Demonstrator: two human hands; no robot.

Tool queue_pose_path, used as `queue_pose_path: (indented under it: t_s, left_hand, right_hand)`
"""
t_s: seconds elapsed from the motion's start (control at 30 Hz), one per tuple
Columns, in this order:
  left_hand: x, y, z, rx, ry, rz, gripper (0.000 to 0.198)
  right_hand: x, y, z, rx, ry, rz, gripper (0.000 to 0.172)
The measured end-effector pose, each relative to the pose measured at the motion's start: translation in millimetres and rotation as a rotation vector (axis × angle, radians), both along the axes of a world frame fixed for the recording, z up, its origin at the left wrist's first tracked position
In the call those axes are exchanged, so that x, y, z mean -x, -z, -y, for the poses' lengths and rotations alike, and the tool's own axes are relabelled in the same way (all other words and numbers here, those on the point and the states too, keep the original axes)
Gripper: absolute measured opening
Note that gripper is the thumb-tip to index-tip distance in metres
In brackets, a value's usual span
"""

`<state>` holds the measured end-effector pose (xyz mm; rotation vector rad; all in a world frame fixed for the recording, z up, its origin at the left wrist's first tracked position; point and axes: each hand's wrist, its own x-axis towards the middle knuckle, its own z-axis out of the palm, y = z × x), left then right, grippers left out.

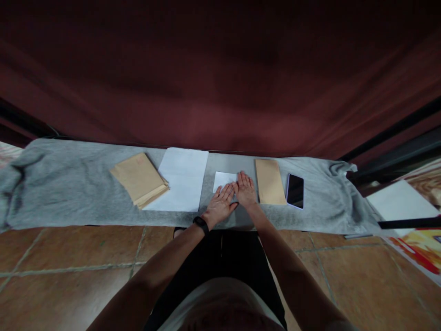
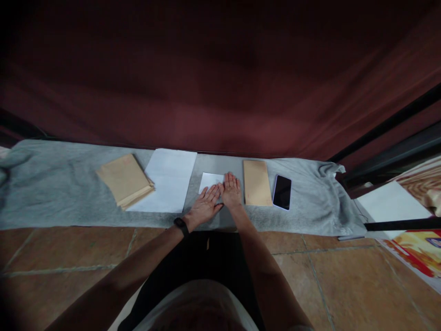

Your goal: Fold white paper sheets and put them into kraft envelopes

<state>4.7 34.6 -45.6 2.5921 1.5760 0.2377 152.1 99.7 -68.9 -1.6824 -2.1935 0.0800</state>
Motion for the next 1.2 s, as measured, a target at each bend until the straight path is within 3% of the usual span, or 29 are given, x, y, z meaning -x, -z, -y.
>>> queue_pose_path:
  t_s: [0.3,0.53,0.83,0.93,1.03,1.1,1.2]
  left_hand:
    - [12.3,-7.4,-10.8,0.039,-0.077,0.007,0.054]
    - [27.6,-17.0,-19.3,0.092,-0.047,-0.083,0.053]
    - [28.0,-32.1,-25.3,0.054,-0.062,-0.065,0.047]
    - [36.6,-43.5,-23.4,0.027,-0.095,-0.058,0.042]
    - [46.3,-54.4,-19.1,-0.007,-0.153,-0.003,0.037]
    - [52.4,-59.7,-18.2,-0.031,-0.208,0.135,0.030]
    - [58.7,-63.5,-23.2,-0.030,-0.314,0.475,0.020]
  right_hand:
    - [-6.9,-3.5,4.6,-0.030,-0.010,-0.048,0.053]
    - [-16.3,-3.6,34.5,-0.025,-0.164,-0.039,0.050]
    - [-17.6,-15.2,39.2,0.009,-0.159,-0.086,0.049]
    - [-19.7,-15.9,36.2,0.010,-0.151,-0.249,0.042]
    - [-23.0,-15.8,32.5,0.028,-0.099,-0.575,0.033]
    - [-25.4,-17.4,30.0,0.036,-0.027,-0.777,0.028]
    - [-28.2,-23.8,25.7,0.035,0.049,-0.899,0.033]
